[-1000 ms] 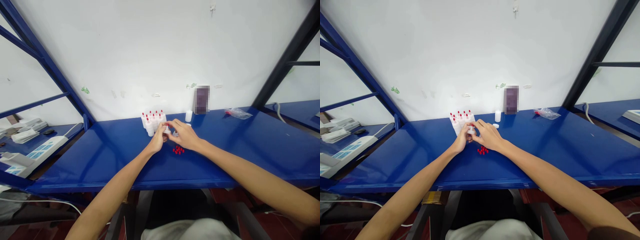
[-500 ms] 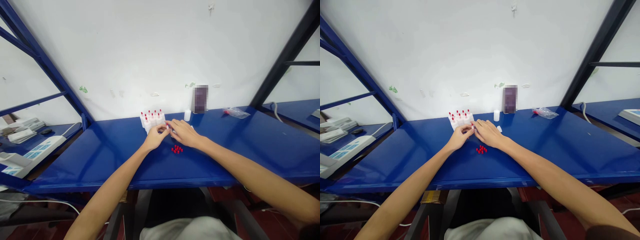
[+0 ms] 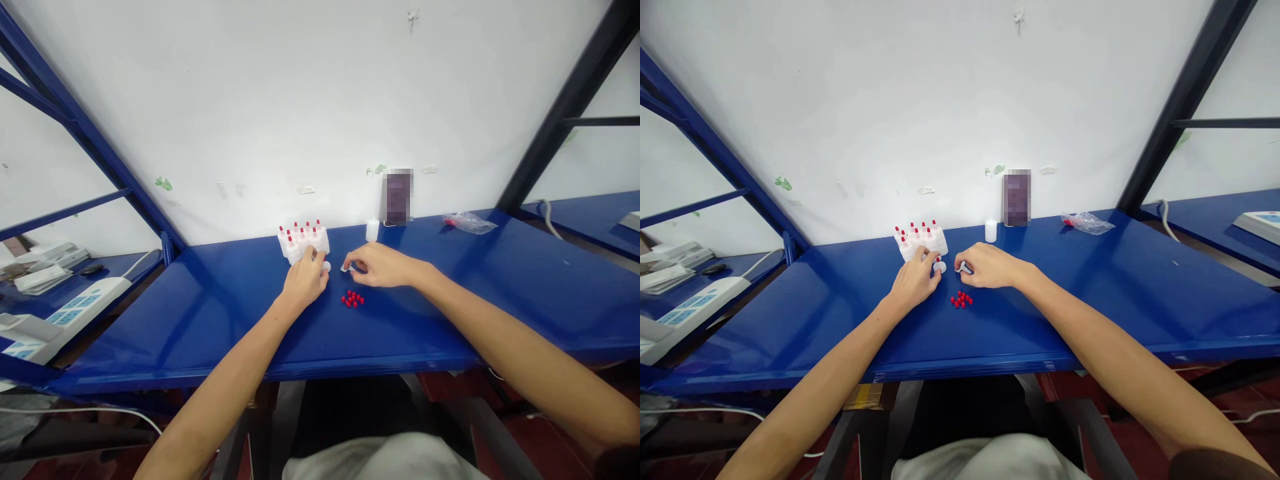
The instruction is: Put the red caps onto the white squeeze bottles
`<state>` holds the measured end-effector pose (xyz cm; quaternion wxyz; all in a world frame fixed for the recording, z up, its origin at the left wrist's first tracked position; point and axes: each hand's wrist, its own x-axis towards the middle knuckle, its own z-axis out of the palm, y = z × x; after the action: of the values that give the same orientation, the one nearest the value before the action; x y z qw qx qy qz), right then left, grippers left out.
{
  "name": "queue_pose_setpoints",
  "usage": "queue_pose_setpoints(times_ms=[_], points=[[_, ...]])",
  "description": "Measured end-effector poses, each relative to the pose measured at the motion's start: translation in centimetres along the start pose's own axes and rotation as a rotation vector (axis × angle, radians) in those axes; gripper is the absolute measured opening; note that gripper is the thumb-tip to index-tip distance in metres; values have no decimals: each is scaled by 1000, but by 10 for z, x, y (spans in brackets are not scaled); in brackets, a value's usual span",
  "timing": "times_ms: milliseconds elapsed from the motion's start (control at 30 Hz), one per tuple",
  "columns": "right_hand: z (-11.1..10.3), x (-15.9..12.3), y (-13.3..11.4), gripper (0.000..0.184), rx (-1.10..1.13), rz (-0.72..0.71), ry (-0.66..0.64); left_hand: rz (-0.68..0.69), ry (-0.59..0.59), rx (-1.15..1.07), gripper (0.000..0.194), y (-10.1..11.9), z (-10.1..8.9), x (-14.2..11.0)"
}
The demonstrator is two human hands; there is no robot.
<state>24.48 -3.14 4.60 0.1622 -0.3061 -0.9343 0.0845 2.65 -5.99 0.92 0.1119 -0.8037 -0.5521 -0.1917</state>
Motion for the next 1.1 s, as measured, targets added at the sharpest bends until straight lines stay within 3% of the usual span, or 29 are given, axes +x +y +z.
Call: queue_pose_setpoints(times_ms=[100,233,367,567,700,833,933,1100], points=[[-4,-4,1,21,9,-61,-72,114,35,-109,35,3,0,0],[-6,-7,0,24,103,-94,-117,312,17,-426,35,7,6,1],[-3,-5,-6,27,156,-129,-189,339,-5,-651,39,5,19,4],[2,-3,-9,20,91,-130,-207,300,-57,-538,41,-1,25,5],[-2,-4,-3,15,-2,-44,-89,314,-79,-511,35,1,21,6],[-6,-5,7,11,-117,83,42,234,-65,-539,25,5,21,8],[-2,-3,13,9,-169,118,65,155,-40,-613,18,9,22,9],[5,1,12,10,-81,77,200,-117,111,-1017,14,13,21,12]])
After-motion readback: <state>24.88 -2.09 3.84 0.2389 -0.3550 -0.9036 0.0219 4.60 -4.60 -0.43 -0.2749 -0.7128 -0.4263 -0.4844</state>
